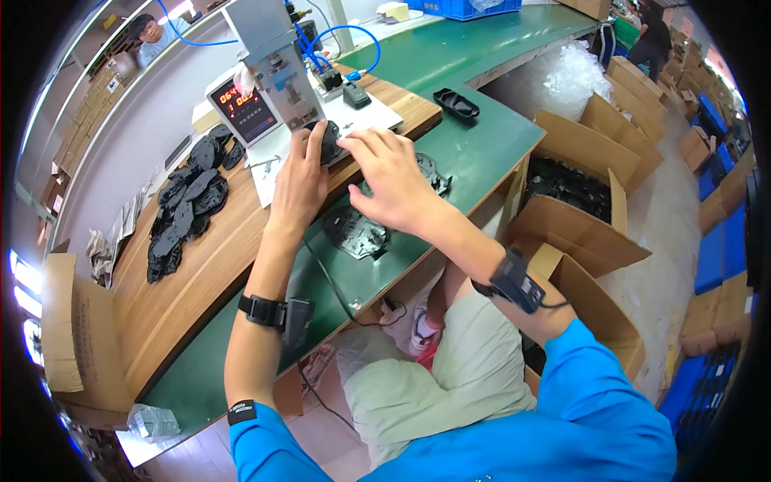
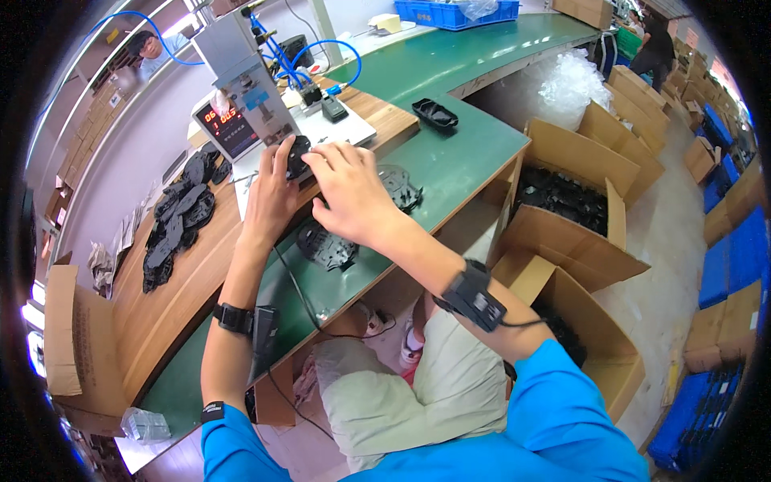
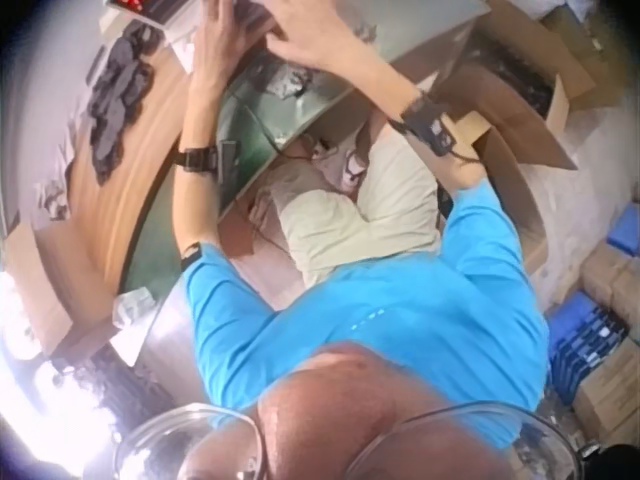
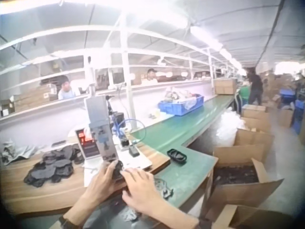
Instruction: Assembling small black plastic electronic components using a pneumatic press machine at an industrial workstation.
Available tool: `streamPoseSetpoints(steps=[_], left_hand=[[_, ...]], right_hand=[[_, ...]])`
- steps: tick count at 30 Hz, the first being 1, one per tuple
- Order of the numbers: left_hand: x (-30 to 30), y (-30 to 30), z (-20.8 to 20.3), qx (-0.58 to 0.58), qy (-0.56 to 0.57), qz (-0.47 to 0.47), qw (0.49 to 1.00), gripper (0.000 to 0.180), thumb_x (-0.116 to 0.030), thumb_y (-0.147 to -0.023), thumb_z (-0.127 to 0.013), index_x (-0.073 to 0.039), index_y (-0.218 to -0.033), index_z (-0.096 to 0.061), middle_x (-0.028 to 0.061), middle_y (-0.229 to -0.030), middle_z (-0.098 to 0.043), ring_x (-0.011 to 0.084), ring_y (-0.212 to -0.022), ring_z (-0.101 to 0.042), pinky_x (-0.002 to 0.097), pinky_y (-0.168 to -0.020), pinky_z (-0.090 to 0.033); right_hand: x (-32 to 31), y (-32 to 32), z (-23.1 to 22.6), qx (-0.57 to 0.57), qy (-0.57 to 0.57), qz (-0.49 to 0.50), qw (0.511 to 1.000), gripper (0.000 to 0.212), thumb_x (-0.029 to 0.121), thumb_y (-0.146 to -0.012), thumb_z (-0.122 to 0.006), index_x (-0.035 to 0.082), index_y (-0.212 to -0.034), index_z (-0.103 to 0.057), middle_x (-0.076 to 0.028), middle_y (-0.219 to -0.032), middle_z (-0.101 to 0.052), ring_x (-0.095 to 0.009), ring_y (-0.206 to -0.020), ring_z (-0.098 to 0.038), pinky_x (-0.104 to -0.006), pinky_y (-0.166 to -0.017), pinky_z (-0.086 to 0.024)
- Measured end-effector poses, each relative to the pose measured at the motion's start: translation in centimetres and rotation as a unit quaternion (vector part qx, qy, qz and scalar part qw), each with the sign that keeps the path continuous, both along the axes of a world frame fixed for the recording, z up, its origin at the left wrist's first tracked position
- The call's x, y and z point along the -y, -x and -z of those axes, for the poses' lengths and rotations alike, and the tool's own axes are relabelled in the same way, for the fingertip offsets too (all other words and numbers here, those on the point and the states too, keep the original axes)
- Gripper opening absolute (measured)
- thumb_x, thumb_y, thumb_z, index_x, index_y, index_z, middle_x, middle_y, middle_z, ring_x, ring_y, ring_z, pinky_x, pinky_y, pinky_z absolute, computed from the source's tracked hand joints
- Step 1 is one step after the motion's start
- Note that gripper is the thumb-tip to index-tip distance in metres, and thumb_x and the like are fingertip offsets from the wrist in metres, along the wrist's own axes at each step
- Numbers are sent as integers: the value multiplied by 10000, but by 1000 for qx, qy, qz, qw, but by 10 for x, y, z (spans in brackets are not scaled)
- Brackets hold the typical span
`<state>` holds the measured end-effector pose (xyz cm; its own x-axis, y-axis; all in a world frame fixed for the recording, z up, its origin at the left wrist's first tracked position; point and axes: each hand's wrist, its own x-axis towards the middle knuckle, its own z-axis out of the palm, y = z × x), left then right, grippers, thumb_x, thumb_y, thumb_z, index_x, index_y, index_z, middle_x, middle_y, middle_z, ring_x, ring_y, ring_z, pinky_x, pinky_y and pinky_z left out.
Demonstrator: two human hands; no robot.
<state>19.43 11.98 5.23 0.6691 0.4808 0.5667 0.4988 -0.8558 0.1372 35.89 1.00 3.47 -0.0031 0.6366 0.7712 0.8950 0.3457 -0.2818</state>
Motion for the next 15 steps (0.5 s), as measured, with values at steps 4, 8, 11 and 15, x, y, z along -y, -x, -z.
streamPoseSetpoints(steps=[4,8,11,15], left_hand=[[-1,-4,7,89,-14,22,996,897,25,-762,-810,-98,-1544,-388,231,-1410,-465,477,-1105,-662,530,-847,-602],[-3,13,12,86,67,29,994,812,111,-799,-608,-101,-1550,-384,251,-1511,-411,519,-1240,-588,544,-952,-581],[-22,48,24,102,-64,-4,993,762,70,-800,-601,0,-1530,-397,248,-1575,-411,448,-1480,-397,516,-1260,-325],[-60,146,50,-37,-79,-250,964,697,-248,-1010,-573,-14,-1619,-327,265,-1661,-366,381,-1599,-268,546,-1309,-158]], right_hand=[[-48,18,0,97,20,27,995,481,84,-800,-729,25,-1263,-614,-137,-1267,-640,-310,-1291,-553,-478,-1060,-435],[-70,22,-2,109,-11,63,992,254,92,-870,-647,44,-1115,-693,-78,-1079,-706,-282,-1106,-662,-442,-926,-520],[-70,15,-6,90,-4,40,995,148,66,-887,-605,65,-989,-712,-73,-1028,-712,-286,-1066,-671,-444,-905,-529],[-66,27,-13,80,16,15,997,125,47,-884,-599,75,-948,-704,-83,-998,-699,-298,-1052,-672,-451,-902,-530]])
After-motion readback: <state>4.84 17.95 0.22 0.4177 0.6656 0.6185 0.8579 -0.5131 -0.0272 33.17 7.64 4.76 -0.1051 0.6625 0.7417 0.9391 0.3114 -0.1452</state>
